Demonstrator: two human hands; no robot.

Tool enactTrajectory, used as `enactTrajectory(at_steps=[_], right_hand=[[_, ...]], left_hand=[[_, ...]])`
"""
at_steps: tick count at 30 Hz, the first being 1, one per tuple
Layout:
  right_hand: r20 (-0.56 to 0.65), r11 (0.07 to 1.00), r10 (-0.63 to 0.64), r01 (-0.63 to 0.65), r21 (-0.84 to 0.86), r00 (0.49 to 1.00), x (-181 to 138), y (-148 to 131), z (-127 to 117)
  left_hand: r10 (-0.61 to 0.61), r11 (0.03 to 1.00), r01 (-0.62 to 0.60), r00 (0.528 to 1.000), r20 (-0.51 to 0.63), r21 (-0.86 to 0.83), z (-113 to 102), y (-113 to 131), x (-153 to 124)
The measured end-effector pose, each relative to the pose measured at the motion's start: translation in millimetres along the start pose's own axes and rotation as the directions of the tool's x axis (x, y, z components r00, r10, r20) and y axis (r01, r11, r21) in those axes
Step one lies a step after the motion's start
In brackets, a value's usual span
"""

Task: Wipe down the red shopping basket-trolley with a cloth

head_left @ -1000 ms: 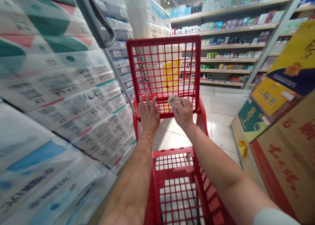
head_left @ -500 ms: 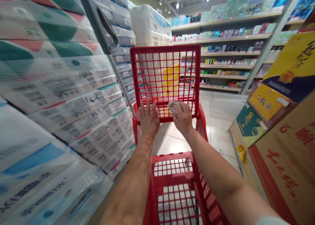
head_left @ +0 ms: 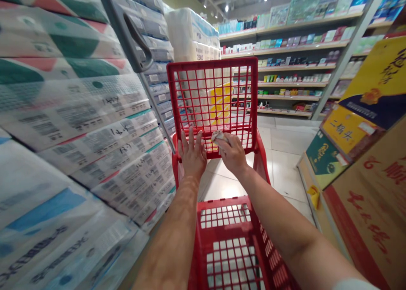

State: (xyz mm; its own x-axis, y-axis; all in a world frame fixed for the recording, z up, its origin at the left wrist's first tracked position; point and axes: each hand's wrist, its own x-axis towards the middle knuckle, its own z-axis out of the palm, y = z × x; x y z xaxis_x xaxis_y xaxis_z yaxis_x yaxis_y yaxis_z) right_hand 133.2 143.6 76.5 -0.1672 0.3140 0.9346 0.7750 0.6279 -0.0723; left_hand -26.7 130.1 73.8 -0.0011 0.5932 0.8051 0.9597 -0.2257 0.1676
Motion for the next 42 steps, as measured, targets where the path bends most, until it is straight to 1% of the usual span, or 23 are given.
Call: enactTrajectory(at_steps=[1, 3, 4, 5, 7, 9, 12, 13, 16, 17, 20, 21, 22, 24, 25, 26, 29, 30, 33, 34, 38, 40, 42], right_hand=[[-0.060, 0.999, 0.042, -0.043, -0.016, 0.997, 1.2, 2.8, -1.5], [-0.175, 0.987, 0.136, -0.148, -0.061, 0.975, 3.0, 8.5, -4.2], [-0.194, 0.982, 0.157, -0.174, -0.075, 0.968, 3.5, 10.8, -5.1], [-0.183, 0.982, 0.157, -0.174, -0.079, 0.970, 3.7, 12.4, -5.7], [-0.126, 0.991, 0.117, -0.124, -0.055, 0.985, 3.5, 13.8, -5.8], [-0.135, 0.993, 0.111, -0.115, -0.026, 0.985, 2.9, 14.1, -5.3], [-0.220, 0.979, 0.192, -0.203, -0.028, 0.956, 2.0, 15.9, -4.4], [-0.220, 0.976, 0.205, -0.217, -0.030, 0.954, 1.8, 17.0, -4.2], [-0.162, 0.979, 0.197, -0.204, -0.026, 0.967, 1.6, 20.7, -4.7], [-0.171, 0.974, 0.216, -0.224, -0.032, 0.961, 1.8, 21.8, -5.2], [-0.247, 0.934, 0.327, -0.352, -0.062, 0.912, 2.2, 24.2, -6.6], [-0.253, 0.924, 0.348, -0.376, -0.069, 0.903, 2.2, 24.4, -6.7], [-0.239, 0.924, 0.349, -0.376, -0.075, 0.906, 2.2, 24.1, -6.6], [-0.199, 0.939, 0.314, -0.335, -0.082, 0.928, 2.2, 23.0, -5.9], [-0.200, 0.942, 0.304, -0.325, -0.082, 0.931, 2.3, 22.2, -5.5], [-0.220, 0.940, 0.309, -0.333, -0.079, 0.925, 2.4, 21.5, -5.1], [-0.294, 0.920, 0.359, -0.389, -0.046, 0.886, 3.1, 19.4, -3.6], [-0.286, 0.926, 0.353, -0.376, -0.027, 0.891, 3.1, 18.6, -2.9], [-0.196, 0.970, 0.242, -0.243, 0.017, 0.950, 1.9, 15.9, -0.3], [-0.179, 0.976, 0.215, -0.216, 0.019, 0.960, 1.1, 14.7, 0.6], [-0.152, 0.974, 0.211, -0.220, -0.044, 0.966, -2.3, 7.1, 3.7], [-0.060, 0.985, 0.157, -0.161, -0.066, 0.986, -3.6, 1.8, 4.0], [0.035, 0.994, 0.087, -0.084, -0.070, 0.996, -4.8, -2.9, 4.1]], left_hand=[[0.000, 1.000, 0.000, 1.000, -0.006, -0.001, 0.5, -0.7, 0.0], [0.004, 1.000, -0.004, 1.000, -0.018, -0.008, 2.0, -2.2, 0.0], [0.004, 1.000, -0.005, 1.000, -0.023, -0.012, 2.7, -2.9, 0.1], [0.005, 1.000, -0.005, 1.000, -0.026, -0.015, 3.4, -3.4, 0.2], [0.006, 1.000, -0.006, 1.000, -0.030, -0.018, 4.2, -3.8, 0.3], [0.008, 1.000, -0.009, 0.999, -0.031, -0.016, 4.4, -3.8, 0.4], [0.016, 1.000, -0.017, 0.999, -0.029, -0.012, 4.1, -3.7, 0.3], [0.019, 1.000, -0.019, 0.999, -0.029, -0.013, 3.9, -3.7, 0.2], [0.020, 0.999, -0.021, 0.999, -0.035, -0.026, 3.3, -3.5, 0.0], [0.019, 0.999, -0.020, 0.999, -0.037, -0.035, 3.1, -3.4, 0.0], [0.018, 0.998, -0.020, 0.999, -0.037, -0.053, 2.4, -3.0, 0.2], [0.019, 0.998, -0.021, 0.999, -0.037, -0.054, 2.3, -2.9, 0.3], [0.020, 0.998, -0.022, 0.999, -0.037, -0.052, 2.2, -2.9, 0.4], [0.021, 0.999, -0.022, 0.999, -0.037, -0.047, 2.1, -2.8, 0.3], [0.019, 0.999, -0.021, 0.999, -0.038, -0.044, 2.1, -2.8, 0.2], [0.019, 0.999, -0.020, 0.999, -0.039, -0.041, 2.0, -2.9, 0.1], [0.023, 0.999, -0.024, 0.999, -0.040, -0.028, 2.1, -3.1, -0.2], [0.026, 0.999, -0.027, 0.999, -0.039, -0.023, 2.2, -3.1, -0.3], [0.029, 0.999, -0.030, 0.999, -0.037, -0.019, 2.4, -3.0, -0.2], [0.026, 0.999, -0.027, 0.999, -0.037, -0.022, 2.3, -2.8, -0.2], [0.011, 0.999, -0.012, 1.000, -0.023, -0.039, 1.4, -1.7, 0.3], [0.008, 0.999, -0.009, 1.000, -0.015, -0.041, 1.0, -1.1, 0.4], [0.006, 0.999, -0.007, 1.000, -0.018, -0.040, 0.8, -0.8, 0.4]])
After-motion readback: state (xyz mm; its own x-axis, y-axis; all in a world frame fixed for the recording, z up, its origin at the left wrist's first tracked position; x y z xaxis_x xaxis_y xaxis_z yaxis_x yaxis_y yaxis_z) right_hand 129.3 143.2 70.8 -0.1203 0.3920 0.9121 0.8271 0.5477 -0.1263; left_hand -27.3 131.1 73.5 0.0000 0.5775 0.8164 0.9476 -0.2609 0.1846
